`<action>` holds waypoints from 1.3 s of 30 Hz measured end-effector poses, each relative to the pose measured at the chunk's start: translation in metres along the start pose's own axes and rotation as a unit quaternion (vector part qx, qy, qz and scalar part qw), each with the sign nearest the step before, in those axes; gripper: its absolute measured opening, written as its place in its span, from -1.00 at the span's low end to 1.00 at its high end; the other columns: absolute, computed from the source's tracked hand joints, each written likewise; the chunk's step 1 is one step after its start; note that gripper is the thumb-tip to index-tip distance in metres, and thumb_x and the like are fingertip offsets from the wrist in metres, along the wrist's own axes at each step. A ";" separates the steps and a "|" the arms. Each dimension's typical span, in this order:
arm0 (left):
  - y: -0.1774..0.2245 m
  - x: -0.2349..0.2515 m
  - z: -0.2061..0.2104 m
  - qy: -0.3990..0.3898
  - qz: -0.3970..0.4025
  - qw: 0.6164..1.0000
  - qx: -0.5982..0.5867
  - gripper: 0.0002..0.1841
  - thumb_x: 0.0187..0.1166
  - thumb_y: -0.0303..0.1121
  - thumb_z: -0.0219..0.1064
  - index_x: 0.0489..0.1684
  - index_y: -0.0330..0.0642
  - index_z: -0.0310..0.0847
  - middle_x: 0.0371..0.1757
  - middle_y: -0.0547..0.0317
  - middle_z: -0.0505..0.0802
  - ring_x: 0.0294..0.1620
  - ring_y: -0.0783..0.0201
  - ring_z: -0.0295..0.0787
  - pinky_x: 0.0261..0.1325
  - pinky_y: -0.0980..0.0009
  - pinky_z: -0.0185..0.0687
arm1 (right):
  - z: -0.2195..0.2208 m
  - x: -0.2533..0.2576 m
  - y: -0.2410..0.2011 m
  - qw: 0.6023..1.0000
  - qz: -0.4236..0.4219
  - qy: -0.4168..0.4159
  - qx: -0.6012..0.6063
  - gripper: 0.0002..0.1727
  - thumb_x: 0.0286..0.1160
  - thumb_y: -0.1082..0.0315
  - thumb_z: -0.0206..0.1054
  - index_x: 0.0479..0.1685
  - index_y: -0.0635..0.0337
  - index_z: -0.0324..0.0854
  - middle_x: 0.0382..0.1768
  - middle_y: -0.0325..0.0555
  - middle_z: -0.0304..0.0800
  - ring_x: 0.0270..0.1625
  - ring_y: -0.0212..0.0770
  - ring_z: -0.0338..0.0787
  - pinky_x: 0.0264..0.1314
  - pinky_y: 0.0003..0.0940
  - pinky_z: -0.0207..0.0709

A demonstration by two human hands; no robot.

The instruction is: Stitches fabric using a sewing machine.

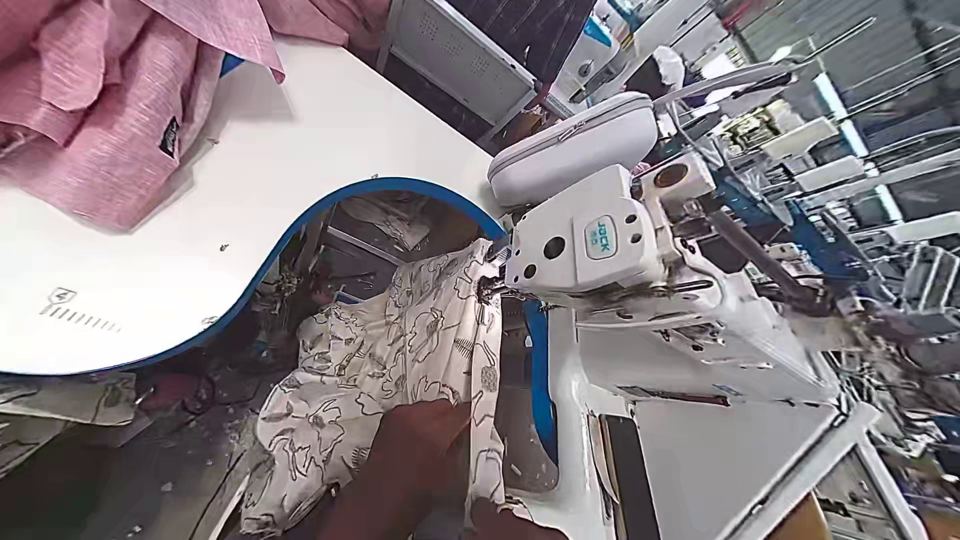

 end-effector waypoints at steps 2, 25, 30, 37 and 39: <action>0.000 -0.004 0.001 -0.009 -0.003 1.000 0.006 -0.74 0.47 -0.40 0.20 -0.25 -0.21 0.88 -0.67 0.15 0.71 -0.71 0.20 0.67 -0.72 0.27 0.48 | -0.010 -0.002 -0.004 1.000 -0.006 0.012 -0.011 -0.70 0.60 0.28 0.27 -0.36 0.37 0.72 -0.61 0.14 0.73 -0.52 0.17 0.83 -0.55 0.03 0.59; 0.013 0.000 -0.004 -0.049 0.023 0.999 0.004 -0.87 0.28 -0.43 0.31 -0.62 -0.20 0.71 -0.65 0.13 0.64 -0.71 0.19 0.62 -0.74 0.31 0.44 | -0.009 0.005 0.001 0.996 -0.013 0.081 -0.025 -0.83 0.49 0.46 0.25 -0.32 0.37 0.72 -0.58 0.12 0.73 -0.58 0.11 0.81 -0.63 -0.06 0.58; -0.002 0.003 0.003 -0.026 -0.006 1.000 -0.014 -0.92 0.19 -0.47 0.31 -0.53 -0.28 0.70 -0.60 0.08 0.71 -0.66 0.16 0.71 -0.71 0.25 0.50 | -0.010 0.012 -0.007 0.984 -0.021 0.164 -0.069 -0.87 0.39 0.53 0.31 -0.29 0.37 0.78 -0.52 0.12 0.78 -0.58 0.00 0.81 -0.64 -0.23 0.60; -0.002 0.010 0.004 0.005 -0.088 0.996 0.031 -0.85 0.35 -0.41 0.28 -0.49 -0.26 0.72 -0.62 0.09 0.76 -0.67 0.17 0.76 -0.70 0.24 0.56 | -0.022 0.021 -0.009 0.948 0.008 0.268 -0.172 -0.71 0.31 0.55 0.34 -0.03 0.46 0.84 -0.54 0.05 0.80 -0.67 -0.15 0.72 -0.64 -0.41 0.51; -0.003 0.011 0.004 -0.011 -0.101 0.995 0.004 -0.88 0.35 -0.42 0.32 -0.44 -0.26 0.77 -0.51 0.07 0.83 -0.56 0.16 0.82 -0.60 0.22 0.66 | -0.023 0.026 -0.006 0.936 0.013 0.306 -0.174 -0.75 0.34 0.53 0.35 -0.09 0.40 0.87 -0.57 0.00 0.79 -0.68 -0.18 0.68 -0.65 -0.44 0.47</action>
Point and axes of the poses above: each hand's wrist, its own x-axis towards the middle knuckle, its own z-axis out of the palm, y = z × x, the point moved 8 cm from there along x, towards the middle knuckle
